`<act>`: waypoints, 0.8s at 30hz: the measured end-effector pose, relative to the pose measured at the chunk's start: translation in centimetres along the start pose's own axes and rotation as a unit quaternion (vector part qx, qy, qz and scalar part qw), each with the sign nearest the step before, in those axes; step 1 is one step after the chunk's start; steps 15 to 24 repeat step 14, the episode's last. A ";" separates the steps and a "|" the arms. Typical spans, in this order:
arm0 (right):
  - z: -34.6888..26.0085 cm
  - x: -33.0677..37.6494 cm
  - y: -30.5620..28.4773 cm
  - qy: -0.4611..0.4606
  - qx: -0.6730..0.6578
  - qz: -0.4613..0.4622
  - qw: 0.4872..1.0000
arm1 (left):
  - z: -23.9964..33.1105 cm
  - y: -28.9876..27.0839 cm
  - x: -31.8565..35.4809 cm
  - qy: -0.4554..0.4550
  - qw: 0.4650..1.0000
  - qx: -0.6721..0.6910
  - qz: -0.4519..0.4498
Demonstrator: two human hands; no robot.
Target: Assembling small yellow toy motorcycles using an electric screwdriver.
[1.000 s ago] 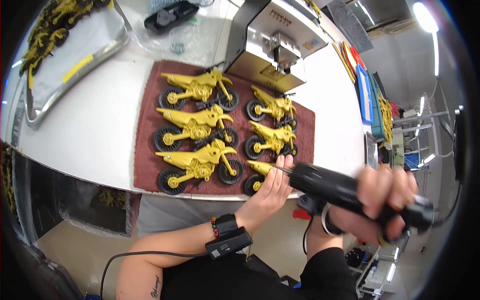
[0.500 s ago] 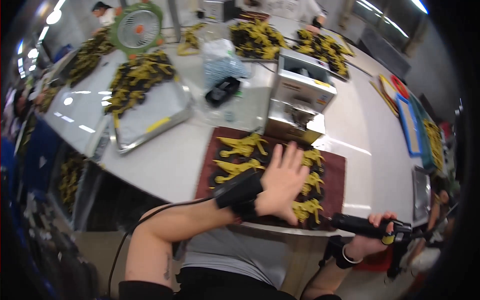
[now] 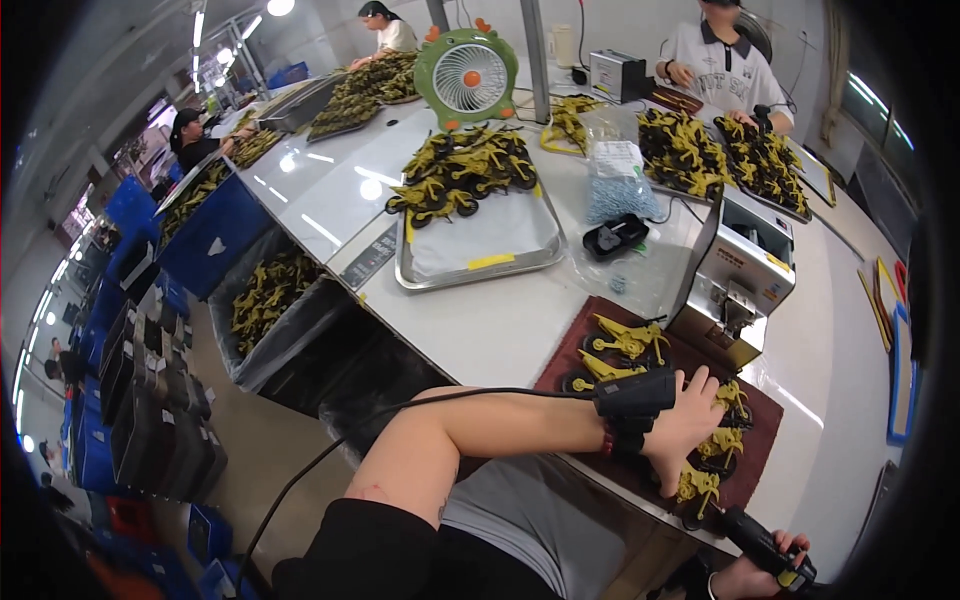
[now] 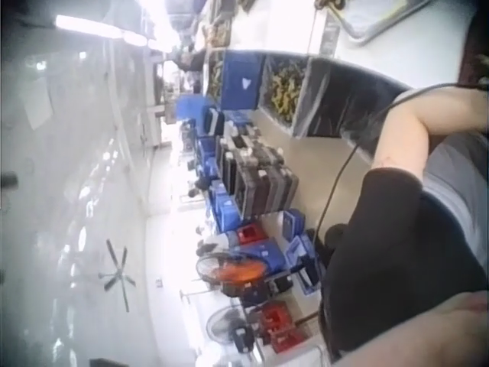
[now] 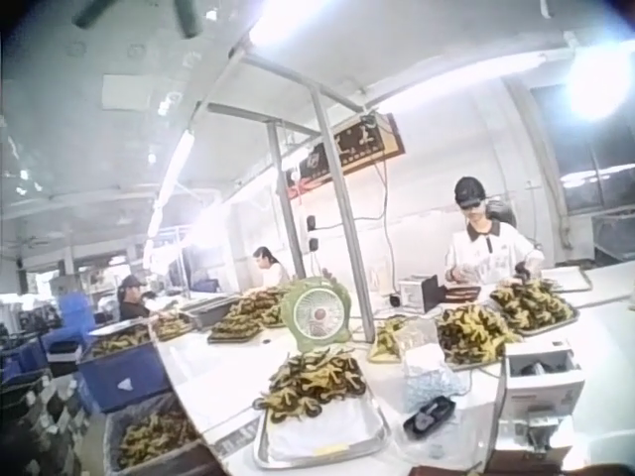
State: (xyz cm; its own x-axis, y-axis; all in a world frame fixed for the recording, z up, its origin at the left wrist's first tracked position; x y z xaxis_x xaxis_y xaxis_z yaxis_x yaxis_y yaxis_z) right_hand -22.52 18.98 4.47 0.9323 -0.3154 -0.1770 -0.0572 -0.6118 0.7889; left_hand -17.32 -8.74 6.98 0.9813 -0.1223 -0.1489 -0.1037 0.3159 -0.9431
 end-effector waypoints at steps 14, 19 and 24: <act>-0.1 -0.4 -2.9 0.118 -0.113 -0.155 0.974 | -1.7 -10.2 8.4 0.002 0.971 0.155 0.180; -0.1 -0.4 -2.9 0.118 -0.113 -0.155 0.974 | -1.7 -10.2 8.4 0.002 0.971 0.155 0.180; -0.1 -0.4 -2.9 0.118 -0.113 -0.155 0.974 | -1.7 -10.2 8.4 0.002 0.971 0.155 0.180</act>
Point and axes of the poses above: each hand's wrist, its own x-axis away from the middle knuckle, its own y-axis out of the palm, z = x × y, the point moved 5 cm from there along -x, towards the middle knuckle, and after that the axes turned 1 degree about z, right-handed, at the moved point
